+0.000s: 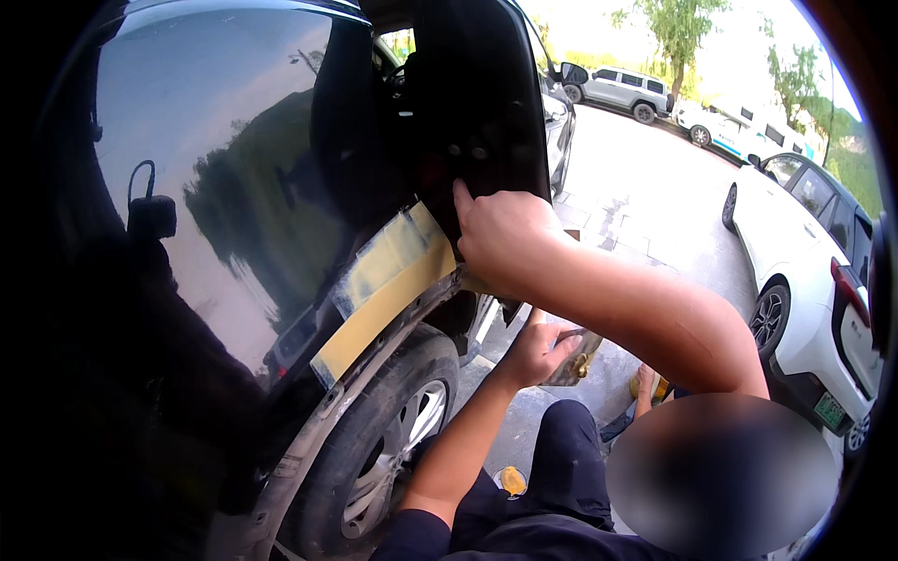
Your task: The person applies yellow body filler to a damaged area on a car's rear wheel arch using a metal spreader. They repeatedly smooth the filler and scrape it off the tool, working on the same section of the vehicle's body panel.
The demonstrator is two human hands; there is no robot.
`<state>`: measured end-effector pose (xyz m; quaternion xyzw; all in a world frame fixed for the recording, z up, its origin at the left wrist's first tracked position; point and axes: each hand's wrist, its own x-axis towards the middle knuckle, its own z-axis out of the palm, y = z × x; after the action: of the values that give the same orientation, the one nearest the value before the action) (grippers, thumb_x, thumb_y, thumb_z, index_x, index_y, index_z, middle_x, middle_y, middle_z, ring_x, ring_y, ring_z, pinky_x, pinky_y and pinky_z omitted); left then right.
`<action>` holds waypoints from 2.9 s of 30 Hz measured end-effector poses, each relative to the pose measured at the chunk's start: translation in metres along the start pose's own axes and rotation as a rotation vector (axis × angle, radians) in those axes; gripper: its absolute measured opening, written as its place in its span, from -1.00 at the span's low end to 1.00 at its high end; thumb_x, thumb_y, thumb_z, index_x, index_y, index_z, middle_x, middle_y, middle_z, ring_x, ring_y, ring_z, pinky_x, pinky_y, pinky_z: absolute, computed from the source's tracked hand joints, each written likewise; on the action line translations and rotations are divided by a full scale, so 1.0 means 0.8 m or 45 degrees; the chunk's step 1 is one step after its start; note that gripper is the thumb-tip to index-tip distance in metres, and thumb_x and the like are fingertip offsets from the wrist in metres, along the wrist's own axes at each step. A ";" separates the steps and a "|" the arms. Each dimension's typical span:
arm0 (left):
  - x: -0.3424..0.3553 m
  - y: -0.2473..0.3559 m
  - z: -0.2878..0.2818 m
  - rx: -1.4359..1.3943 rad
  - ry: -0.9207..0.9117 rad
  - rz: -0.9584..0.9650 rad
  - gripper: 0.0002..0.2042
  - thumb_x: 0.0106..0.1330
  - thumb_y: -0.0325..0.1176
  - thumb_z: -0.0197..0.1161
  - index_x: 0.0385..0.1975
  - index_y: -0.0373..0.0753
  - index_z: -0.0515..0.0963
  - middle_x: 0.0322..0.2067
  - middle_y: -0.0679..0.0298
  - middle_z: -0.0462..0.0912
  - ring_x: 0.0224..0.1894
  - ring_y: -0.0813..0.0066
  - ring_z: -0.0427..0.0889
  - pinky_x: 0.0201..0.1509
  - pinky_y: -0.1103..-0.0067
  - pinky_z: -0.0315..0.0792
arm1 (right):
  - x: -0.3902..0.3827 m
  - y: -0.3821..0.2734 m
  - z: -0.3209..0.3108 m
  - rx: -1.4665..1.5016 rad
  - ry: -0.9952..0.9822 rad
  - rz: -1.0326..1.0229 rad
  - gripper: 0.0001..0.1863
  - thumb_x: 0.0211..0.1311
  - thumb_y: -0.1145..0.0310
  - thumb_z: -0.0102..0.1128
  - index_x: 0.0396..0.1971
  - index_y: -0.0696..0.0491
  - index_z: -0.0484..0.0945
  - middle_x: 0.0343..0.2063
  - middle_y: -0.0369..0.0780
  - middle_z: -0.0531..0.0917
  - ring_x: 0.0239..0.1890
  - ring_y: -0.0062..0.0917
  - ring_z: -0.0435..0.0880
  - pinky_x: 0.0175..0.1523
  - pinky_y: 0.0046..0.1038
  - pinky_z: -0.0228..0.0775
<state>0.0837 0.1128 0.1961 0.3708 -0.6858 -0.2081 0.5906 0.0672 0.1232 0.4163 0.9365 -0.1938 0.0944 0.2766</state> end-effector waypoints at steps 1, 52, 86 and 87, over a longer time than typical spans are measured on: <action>-0.001 0.000 -0.001 0.047 0.002 0.001 -0.75 0.33 -0.41 0.19 -0.07 -0.38 0.60 0.08 -0.01 0.54 0.21 0.15 0.43 0.34 0.34 0.18 | 0.006 -0.002 0.003 -0.034 -0.037 0.015 -0.29 0.14 0.36 0.11 0.29 0.38 0.24 -0.55 -0.12 0.69 -0.50 -0.34 0.72 -0.41 -0.39 0.53; -0.122 0.036 0.011 -1.074 0.916 -0.736 -0.73 0.51 -0.20 0.06 -0.11 -0.30 0.54 -0.20 0.12 0.70 -0.26 0.30 0.74 -0.23 0.37 0.71 | -0.299 0.036 0.298 3.072 0.697 1.319 -0.79 0.44 0.28 0.11 -0.14 0.09 0.61 -0.29 -0.31 0.71 -0.27 -0.67 0.68 -0.18 -0.53 0.53; -0.124 -0.073 0.107 0.177 0.265 -0.957 -0.59 0.52 -0.30 0.05 0.25 -0.40 0.35 -0.21 0.15 0.69 -0.21 0.53 0.68 -0.16 0.60 0.61 | -0.229 0.099 0.425 3.117 0.383 0.827 -0.79 0.39 0.41 0.18 -0.09 0.20 0.62 -0.32 -0.32 0.70 -0.35 -0.76 0.60 -0.25 -0.67 0.44; -0.131 -0.080 0.110 -0.093 0.520 -0.951 -0.64 0.52 -0.30 0.05 0.17 -0.41 0.40 -0.22 0.17 0.68 -0.22 0.53 0.68 -0.16 0.58 0.62 | -0.227 0.109 0.435 3.108 0.518 0.920 -0.78 0.39 0.41 0.17 -0.06 0.18 0.60 -0.32 -0.32 0.70 -0.38 -0.75 0.60 -0.29 -0.66 0.44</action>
<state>0.0188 0.1377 0.0623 0.6063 -0.3655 -0.3541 0.6111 -0.1099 -0.0808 0.1186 0.4455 -0.1783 0.4188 -0.7709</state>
